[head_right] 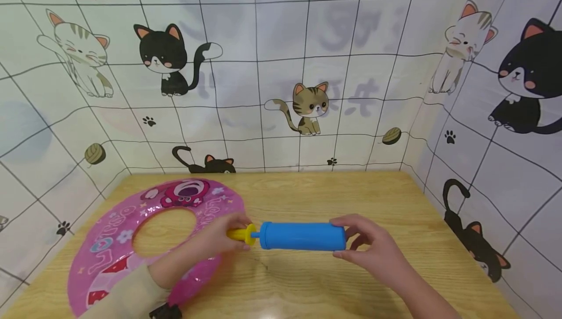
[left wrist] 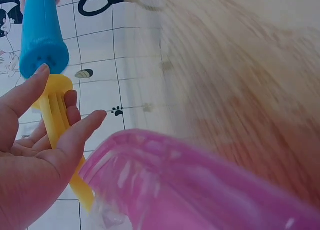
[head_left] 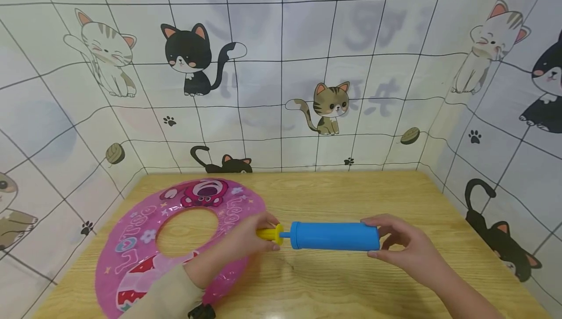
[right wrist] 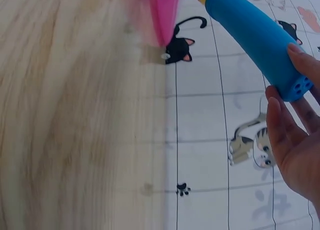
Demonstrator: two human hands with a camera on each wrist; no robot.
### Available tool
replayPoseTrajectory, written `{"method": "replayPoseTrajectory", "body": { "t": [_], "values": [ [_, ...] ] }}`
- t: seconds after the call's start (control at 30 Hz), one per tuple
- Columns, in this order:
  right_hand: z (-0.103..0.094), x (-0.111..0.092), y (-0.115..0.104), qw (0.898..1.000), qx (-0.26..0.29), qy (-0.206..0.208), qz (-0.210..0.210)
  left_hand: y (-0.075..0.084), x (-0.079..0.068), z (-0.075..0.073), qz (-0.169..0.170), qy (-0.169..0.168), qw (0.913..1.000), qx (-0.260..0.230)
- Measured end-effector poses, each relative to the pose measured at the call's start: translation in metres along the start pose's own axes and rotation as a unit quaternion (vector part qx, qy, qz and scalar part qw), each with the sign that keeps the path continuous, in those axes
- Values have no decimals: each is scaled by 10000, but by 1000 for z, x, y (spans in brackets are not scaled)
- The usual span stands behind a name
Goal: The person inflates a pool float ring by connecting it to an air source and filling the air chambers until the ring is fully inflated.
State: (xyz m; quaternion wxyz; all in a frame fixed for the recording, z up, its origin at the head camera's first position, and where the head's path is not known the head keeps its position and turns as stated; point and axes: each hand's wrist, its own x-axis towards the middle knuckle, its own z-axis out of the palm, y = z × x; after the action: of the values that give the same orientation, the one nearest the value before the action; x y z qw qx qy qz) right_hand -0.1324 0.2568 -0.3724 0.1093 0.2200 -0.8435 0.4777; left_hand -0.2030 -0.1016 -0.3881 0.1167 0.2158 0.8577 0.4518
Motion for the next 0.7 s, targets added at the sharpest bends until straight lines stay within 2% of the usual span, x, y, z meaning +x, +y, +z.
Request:
{"method": "replayPoseTrajectory", "body": {
  "t": [0.17, 0.27, 0.37, 0.53, 0.7],
  "values": [
    [-21, -8, 4, 9992, -172, -2, -363, -4, -4, -5, 24, -40, 10000, -14],
    [-33, -12, 7, 9987, -265, 33, -438, -6, -5, -10, 97, -44, 9999, -43],
    [-43, -16, 8, 9989, -340, 89, -324, -9, -7, -16, 204, -39, 9998, -1],
    [-57, -23, 9, 9980, -550, 277, 151, -15, -10, -28, 388, -178, 9991, -23],
    [-61, -27, 11, 9972, -498, 351, 430, -19, -12, -35, 452, -364, 9983, -11]
  ]
}}
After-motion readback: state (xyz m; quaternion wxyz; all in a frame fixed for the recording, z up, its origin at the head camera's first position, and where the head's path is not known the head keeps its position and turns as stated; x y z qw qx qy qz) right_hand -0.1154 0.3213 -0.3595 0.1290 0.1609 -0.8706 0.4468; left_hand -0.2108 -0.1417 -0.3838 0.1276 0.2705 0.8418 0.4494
